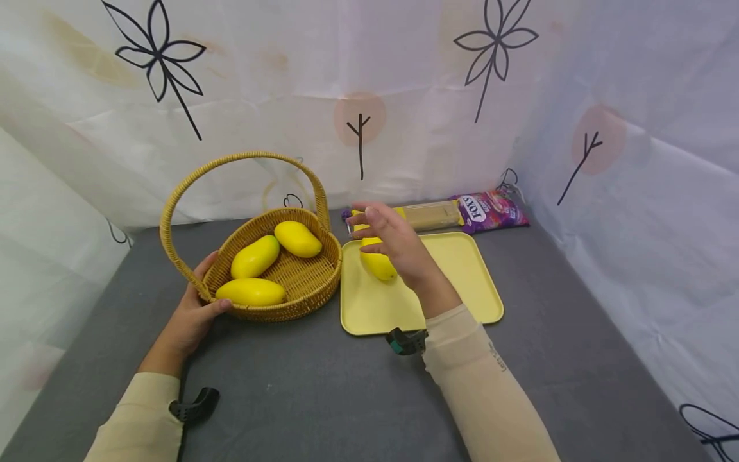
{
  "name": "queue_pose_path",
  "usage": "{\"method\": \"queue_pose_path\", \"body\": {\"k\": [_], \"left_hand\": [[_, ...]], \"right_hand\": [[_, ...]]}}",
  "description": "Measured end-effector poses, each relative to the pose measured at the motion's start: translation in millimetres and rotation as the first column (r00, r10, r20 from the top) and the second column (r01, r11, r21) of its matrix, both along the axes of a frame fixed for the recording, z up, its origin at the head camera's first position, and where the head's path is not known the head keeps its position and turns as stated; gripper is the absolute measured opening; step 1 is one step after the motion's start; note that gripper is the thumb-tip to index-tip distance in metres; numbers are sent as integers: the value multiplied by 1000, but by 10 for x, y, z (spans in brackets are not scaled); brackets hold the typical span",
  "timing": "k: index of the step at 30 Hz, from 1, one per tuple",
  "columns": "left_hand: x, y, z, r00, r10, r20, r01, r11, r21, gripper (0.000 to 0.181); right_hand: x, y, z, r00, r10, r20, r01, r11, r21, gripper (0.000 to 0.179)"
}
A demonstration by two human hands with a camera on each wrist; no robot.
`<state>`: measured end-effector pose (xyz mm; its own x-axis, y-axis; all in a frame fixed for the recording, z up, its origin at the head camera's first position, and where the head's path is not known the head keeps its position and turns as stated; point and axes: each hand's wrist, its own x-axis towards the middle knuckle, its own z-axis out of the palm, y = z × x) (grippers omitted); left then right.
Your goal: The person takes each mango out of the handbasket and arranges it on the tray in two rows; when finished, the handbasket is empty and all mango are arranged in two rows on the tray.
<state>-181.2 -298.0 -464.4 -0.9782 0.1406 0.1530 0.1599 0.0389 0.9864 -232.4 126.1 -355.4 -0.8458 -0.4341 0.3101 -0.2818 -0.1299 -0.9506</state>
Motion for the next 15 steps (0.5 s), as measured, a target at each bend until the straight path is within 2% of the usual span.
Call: {"method": "queue_pose_path", "body": {"k": [6, 15], "left_hand": [[12, 13, 19, 1000, -5, -3, 5, 1000, 10, 99], [16, 24, 24, 1000, -9, -2, 9, 999, 33, 99]], "right_hand": [[69, -219, -64, 996, 94, -1, -94, 994, -63, 81], [139, -584, -179, 983, 183, 33, -183, 983, 1, 109]]}}
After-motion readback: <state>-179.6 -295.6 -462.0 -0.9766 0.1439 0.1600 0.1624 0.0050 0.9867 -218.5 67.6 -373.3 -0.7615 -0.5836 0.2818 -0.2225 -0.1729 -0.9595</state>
